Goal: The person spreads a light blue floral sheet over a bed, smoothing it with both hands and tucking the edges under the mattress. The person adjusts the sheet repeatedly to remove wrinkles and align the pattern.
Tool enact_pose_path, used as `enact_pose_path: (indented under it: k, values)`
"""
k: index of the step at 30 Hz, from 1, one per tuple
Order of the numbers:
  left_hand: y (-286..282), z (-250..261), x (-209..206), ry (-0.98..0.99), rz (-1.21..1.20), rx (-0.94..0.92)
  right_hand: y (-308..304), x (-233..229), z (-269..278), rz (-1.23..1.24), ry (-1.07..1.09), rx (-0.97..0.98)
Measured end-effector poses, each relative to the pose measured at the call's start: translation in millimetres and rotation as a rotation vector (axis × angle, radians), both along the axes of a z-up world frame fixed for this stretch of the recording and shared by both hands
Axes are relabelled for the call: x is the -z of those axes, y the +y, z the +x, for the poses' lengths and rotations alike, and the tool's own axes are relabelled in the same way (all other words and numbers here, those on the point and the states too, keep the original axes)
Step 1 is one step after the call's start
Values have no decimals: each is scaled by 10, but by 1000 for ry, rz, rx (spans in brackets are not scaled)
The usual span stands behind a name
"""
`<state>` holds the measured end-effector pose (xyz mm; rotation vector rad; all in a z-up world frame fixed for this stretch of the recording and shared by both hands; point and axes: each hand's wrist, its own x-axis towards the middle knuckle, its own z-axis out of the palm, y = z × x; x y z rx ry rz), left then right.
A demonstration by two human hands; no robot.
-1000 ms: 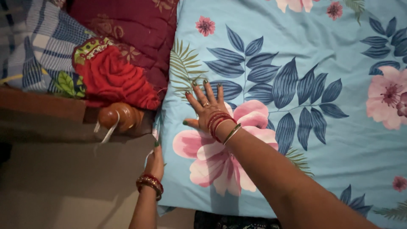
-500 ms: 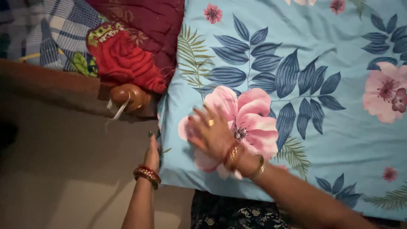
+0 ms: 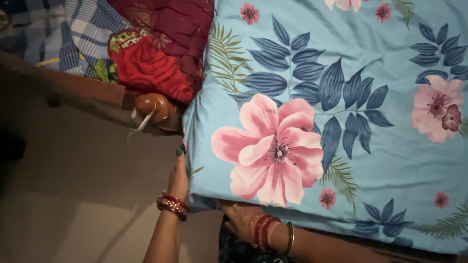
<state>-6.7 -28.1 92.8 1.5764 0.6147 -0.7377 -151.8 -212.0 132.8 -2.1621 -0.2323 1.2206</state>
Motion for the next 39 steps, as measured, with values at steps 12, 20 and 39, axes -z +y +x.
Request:
enact_pose_path:
  k: [12,20,39]
  values:
    - [104,-34,634,-5,309,199,-19,183,43,22,-169,51]
    - [166,145,988,84,464,315,-496,-213,544,95,-283,413]
    - [-736,1469,1162,-206,263,425,-1304,836,2025,-715,-381,320]
